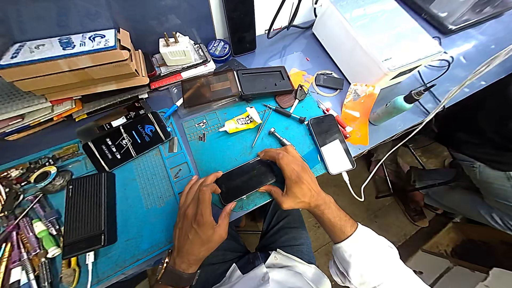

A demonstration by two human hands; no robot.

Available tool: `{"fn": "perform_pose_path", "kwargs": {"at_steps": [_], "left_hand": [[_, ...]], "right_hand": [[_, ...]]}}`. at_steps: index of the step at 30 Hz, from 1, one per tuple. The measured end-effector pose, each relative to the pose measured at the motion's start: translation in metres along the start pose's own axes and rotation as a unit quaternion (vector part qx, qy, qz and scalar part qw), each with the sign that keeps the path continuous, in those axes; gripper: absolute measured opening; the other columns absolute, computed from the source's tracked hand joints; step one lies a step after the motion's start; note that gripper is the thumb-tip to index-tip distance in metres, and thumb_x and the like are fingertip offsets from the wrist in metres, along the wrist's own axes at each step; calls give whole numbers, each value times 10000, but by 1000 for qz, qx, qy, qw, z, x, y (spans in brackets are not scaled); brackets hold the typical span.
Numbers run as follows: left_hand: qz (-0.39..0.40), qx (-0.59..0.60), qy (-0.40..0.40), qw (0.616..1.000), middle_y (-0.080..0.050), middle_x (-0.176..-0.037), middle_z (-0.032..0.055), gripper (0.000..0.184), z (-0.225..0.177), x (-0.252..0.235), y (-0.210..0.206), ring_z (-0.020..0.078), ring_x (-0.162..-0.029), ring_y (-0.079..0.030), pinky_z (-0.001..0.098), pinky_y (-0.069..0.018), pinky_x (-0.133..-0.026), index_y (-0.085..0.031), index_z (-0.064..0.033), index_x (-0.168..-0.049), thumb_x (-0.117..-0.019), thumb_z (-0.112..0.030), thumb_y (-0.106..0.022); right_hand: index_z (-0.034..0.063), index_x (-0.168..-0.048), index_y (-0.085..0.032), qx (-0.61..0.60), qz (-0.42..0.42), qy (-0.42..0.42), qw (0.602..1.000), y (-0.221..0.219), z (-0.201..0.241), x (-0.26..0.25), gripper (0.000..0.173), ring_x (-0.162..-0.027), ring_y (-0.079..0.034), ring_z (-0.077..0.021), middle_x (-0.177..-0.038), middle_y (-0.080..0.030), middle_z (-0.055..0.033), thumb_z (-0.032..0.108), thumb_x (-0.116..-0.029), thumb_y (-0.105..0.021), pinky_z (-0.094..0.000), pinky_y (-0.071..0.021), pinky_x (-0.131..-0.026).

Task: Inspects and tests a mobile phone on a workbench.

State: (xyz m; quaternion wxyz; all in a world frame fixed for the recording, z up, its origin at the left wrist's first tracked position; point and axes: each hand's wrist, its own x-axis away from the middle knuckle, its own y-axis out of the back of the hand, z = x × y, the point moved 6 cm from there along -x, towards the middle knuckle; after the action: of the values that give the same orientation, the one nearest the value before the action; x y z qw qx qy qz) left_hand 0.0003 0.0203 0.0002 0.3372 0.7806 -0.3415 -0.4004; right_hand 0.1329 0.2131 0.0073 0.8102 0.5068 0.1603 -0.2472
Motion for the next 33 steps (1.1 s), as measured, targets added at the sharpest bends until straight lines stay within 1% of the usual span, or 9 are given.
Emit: {"fn": "perform_pose_path", "kwargs": {"at_steps": [7,9,13,17,22,24,27,29,33], "left_hand": [[1,0,0,1000,-608,-1411,51,372,0,0,0,242,-1345,-554,507,-340,-1217,-592,-80,-1042,-920,-425,-659],[3,-1,2,1000,-608,-1412,49,372,0,0,0,242,-1340,-560,505,-347,-1215,-591,-82,-1040,-922,-429,-657],[0,3,7,1000,-605,-1416,47,382,1,1,0,241,-1336,-562,508,-344,-1217,-594,-79,-1052,-916,-429,-664],[0,14,11,1000,-600,-1415,33,399,2,0,1,215,-1322,-567,516,-305,-1236,-590,-81,-1087,-909,-427,-679],[1,26,21,999,-592,-1415,20,434,3,0,1,212,-1367,-524,530,-269,-1248,-547,-91,-1122,-896,-430,-695],[-7,26,21,999,-590,-1416,33,461,3,1,1,234,-1394,-492,538,-251,-1251,-543,-82,-1149,-889,-428,-702],[-16,21,28,999,-579,-1417,57,458,4,2,3,267,-1430,-444,554,-238,-1250,-538,-90,-1120,-875,-434,-717],[-15,18,30,999,-584,-1409,49,460,5,2,3,266,-1430,-442,556,-233,-1250,-534,-96,-1126,-872,-433,-719],[-11,26,35,999,-592,-1399,35,463,6,1,2,254,-1417,-459,547,-258,-1242,-525,-105,-1129,-869,-431,-725]], "right_hand": [[67,-1276,-631,0,0,1,1000,0,0,0,625,-1100,-614,-236,-1243,-684,-65,469,-806,-721,-392,-510,-951],[68,-1267,-630,0,-1,3,1000,0,0,0,619,-1088,-611,-240,-1233,-684,-68,462,-799,-728,-394,-509,-935],[74,-1278,-631,0,6,2,1000,0,0,0,625,-1095,-610,-238,-1240,-683,-65,471,-807,-734,-390,-511,-943],[74,-1289,-622,-6,10,1,1000,0,0,0,631,-1101,-610,-234,-1243,-679,-62,455,-801,-745,-388,-512,-948],[71,-1303,-622,-13,17,3,1000,0,0,-1,639,-1085,-603,-232,-1225,-677,-62,444,-801,-752,-393,-502,-956],[71,-1306,-619,-16,19,3,1000,1,-1,0,641,-1088,-605,-230,-1227,-678,-63,445,-803,-752,-390,-505,-954],[75,-1305,-617,-19,16,-1,1000,1,-1,-1,641,-1084,-605,-231,-1213,-678,-61,441,-798,-760,-391,-510,-944],[73,-1306,-618,-21,13,-1,1000,1,-2,0,646,-1084,-607,-230,-1213,-680,-61,442,-796,-760,-391,-512,-946],[68,-1301,-619,-22,10,-3,1000,1,-2,0,645,-1082,-608,-227,-1204,-681,-61,441,-795,-763,-393,-509,-953]]}}
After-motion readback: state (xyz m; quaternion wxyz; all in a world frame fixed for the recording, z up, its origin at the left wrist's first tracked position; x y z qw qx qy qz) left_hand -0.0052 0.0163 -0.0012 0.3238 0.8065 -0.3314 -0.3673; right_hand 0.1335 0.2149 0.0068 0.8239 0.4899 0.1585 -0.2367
